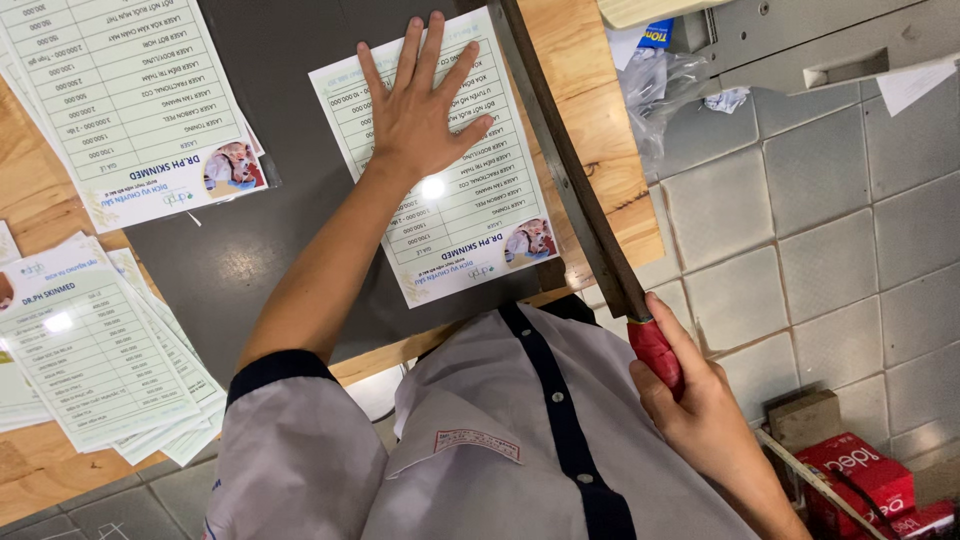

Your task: The person uses a long knife to trim the edges of printed sheets on a metal cutting board. They repeatedly align each sheet, press it down, and slice along the edge, then move the trimmed sheet aside and repeat with the next one.

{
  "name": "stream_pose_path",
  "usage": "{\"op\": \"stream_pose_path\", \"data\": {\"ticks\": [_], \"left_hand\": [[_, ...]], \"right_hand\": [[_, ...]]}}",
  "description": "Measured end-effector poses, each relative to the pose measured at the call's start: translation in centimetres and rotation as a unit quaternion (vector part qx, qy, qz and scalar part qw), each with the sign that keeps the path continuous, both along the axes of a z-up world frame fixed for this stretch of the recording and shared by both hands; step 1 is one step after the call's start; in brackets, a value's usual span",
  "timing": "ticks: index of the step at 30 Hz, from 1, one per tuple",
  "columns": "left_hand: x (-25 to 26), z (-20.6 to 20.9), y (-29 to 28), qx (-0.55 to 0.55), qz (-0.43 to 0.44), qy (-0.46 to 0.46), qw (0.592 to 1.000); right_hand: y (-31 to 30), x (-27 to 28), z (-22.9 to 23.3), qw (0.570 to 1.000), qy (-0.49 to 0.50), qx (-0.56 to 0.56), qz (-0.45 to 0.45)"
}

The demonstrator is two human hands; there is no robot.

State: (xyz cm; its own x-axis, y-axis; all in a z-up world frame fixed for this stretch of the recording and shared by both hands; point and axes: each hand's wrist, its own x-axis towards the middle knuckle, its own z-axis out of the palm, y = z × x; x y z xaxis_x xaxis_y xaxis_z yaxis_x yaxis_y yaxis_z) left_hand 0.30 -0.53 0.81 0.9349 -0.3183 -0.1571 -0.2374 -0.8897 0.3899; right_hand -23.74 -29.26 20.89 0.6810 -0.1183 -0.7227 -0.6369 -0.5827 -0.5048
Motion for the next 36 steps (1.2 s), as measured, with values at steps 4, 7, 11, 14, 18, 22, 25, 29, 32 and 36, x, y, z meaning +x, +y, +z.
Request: {"op": "stream_pose_path", "data": {"ticks": [4,7,11,14,18,22,25,29,32,36], "left_hand": [[0.0,-0.1,0.0,0.006,-0.003,0.003,1.000],[-0.1,-0.4,0.0,0.008,-0.003,0.010,1.000],[-0.2,-0.9,0.5,-0.026,-0.039,-0.087,0.995],[-1.2,-0.7,0.8,-0.032,-0.067,-0.143,0.987],[-5.0,0.2,-1.2,-0.021,-0.055,-0.048,0.997],[-9.1,0.3,-4.8,-0.081,-0.070,-0.010,0.994],[-10.2,-0.3,-5.5,-0.060,-0.065,-0.030,0.996],[-9.9,-0.6,-5.5,-0.055,-0.063,-0.009,0.996],[-10.0,-0.7,-5.2,-0.048,-0.066,-0.020,0.996],[-10.0,-1.0,-5.3,-0.052,-0.067,-0.018,0.996]], "right_hand": [[0.0,-0.2,-0.3,1.000,-0.024,0.005,0.004],[-0.2,-0.3,-0.4,1.000,-0.024,-0.001,0.011],[-0.2,-0.3,-0.5,0.996,-0.079,0.019,0.045],[-0.4,-0.5,-0.6,0.995,-0.090,0.022,0.044],[-0.5,-0.7,-0.5,0.997,-0.069,0.010,0.030],[-0.4,-0.5,-0.3,0.997,-0.068,0.019,0.033],[-0.3,-0.5,-0.2,0.997,-0.065,0.024,0.026],[-0.4,-0.4,-0.1,0.997,-0.069,0.012,0.035],[-0.3,-0.5,-0.3,0.997,-0.074,0.015,0.035],[-0.4,-0.5,-0.4,0.997,-0.060,0.009,0.037]]}}
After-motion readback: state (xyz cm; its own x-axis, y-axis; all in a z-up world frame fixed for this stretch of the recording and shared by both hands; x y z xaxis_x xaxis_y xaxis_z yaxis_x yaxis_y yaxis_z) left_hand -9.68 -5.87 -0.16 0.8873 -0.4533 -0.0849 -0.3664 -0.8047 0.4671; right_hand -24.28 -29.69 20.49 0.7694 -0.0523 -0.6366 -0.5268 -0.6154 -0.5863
